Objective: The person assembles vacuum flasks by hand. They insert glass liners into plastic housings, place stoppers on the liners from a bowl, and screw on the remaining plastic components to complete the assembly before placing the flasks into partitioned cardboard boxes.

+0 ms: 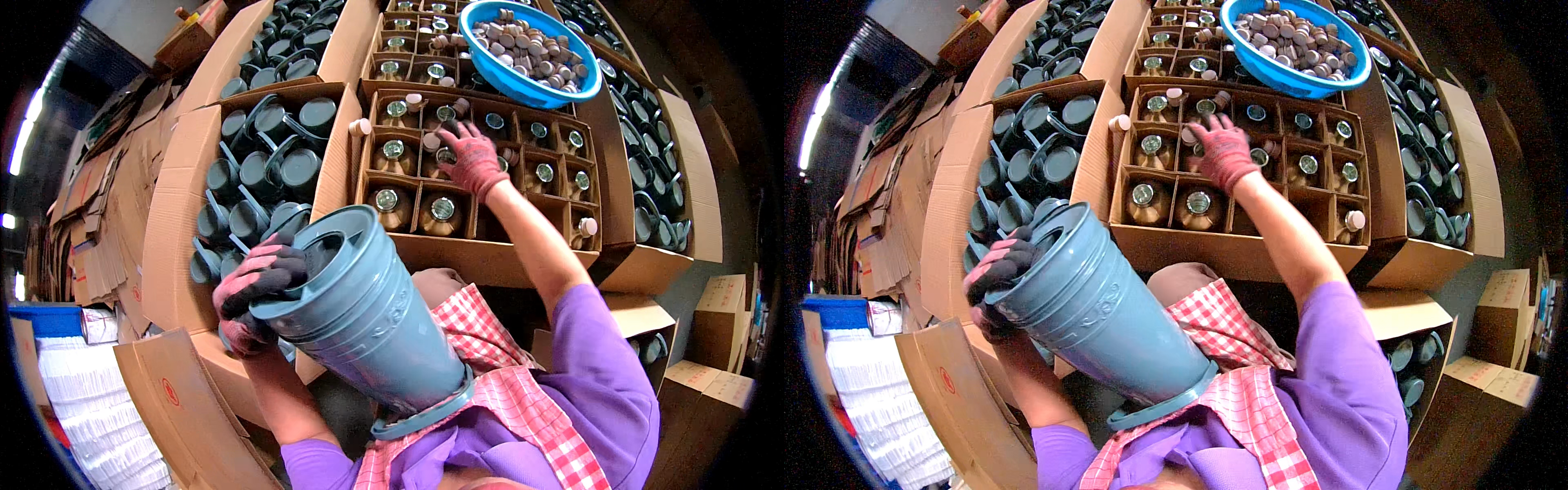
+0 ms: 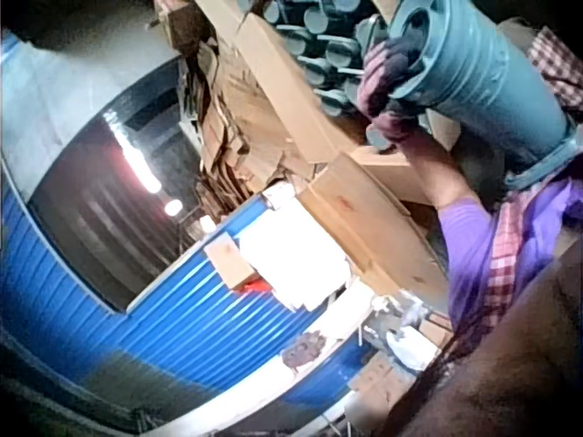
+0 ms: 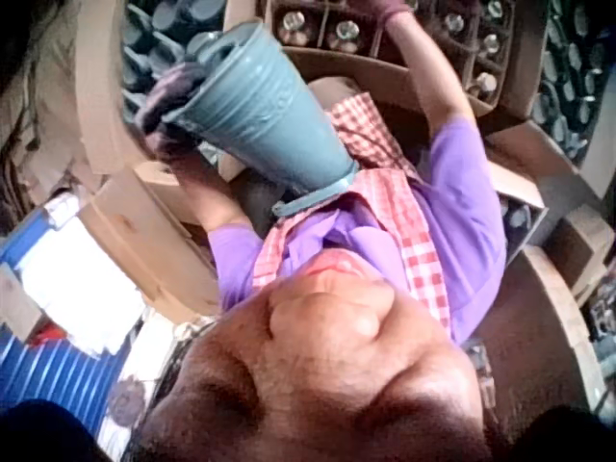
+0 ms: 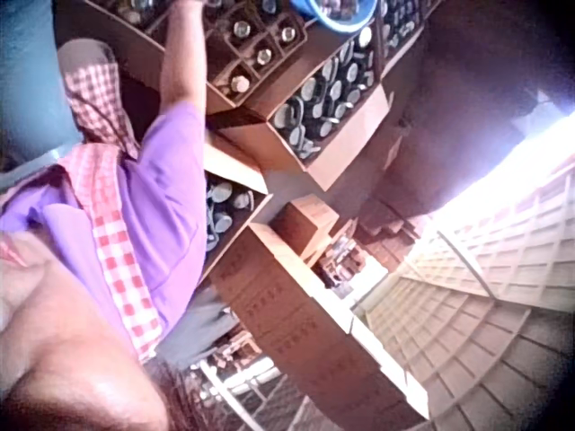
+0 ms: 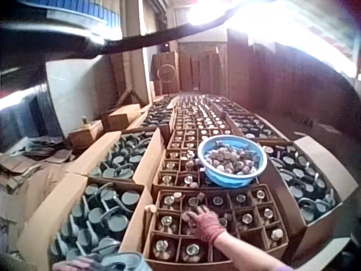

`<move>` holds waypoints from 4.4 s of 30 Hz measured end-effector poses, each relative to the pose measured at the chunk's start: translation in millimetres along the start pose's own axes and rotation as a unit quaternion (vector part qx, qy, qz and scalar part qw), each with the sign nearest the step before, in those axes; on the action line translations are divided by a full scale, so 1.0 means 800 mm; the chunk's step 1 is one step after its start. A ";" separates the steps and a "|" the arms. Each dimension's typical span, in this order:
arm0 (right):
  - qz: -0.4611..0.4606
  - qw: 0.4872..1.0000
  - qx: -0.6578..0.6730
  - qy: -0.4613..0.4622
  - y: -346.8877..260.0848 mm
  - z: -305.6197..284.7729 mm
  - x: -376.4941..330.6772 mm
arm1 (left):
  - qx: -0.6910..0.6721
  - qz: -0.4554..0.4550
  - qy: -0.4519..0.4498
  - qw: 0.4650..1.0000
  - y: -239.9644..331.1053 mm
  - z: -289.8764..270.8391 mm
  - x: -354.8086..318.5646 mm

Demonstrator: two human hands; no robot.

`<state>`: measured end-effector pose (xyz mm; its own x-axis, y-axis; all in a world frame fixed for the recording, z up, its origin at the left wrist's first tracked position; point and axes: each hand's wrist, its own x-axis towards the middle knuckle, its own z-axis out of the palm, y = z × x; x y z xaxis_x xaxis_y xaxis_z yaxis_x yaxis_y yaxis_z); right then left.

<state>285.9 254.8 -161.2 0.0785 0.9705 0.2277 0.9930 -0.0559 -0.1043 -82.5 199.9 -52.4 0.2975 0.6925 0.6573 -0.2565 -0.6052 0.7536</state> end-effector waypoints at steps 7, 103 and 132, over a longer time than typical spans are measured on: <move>-0.007 0.999 -0.015 -0.038 0.062 0.032 -0.026 | 0.300 -0.210 0.197 0.909 0.066 0.010 0.076; -0.230 0.454 0.859 0.046 -0.147 -0.161 -0.050 | 0.180 0.170 -0.047 0.968 0.054 0.077 0.058; -0.164 0.533 0.824 0.102 -0.133 -0.155 -0.056 | 0.155 0.047 -0.022 0.987 0.065 0.097 0.073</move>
<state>187.3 188.5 -40.0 0.1000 0.8099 0.5780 -0.4552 0.5538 -0.6972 -7.0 178.4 25.5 0.3278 0.6144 0.7176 0.0060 -0.7610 0.6488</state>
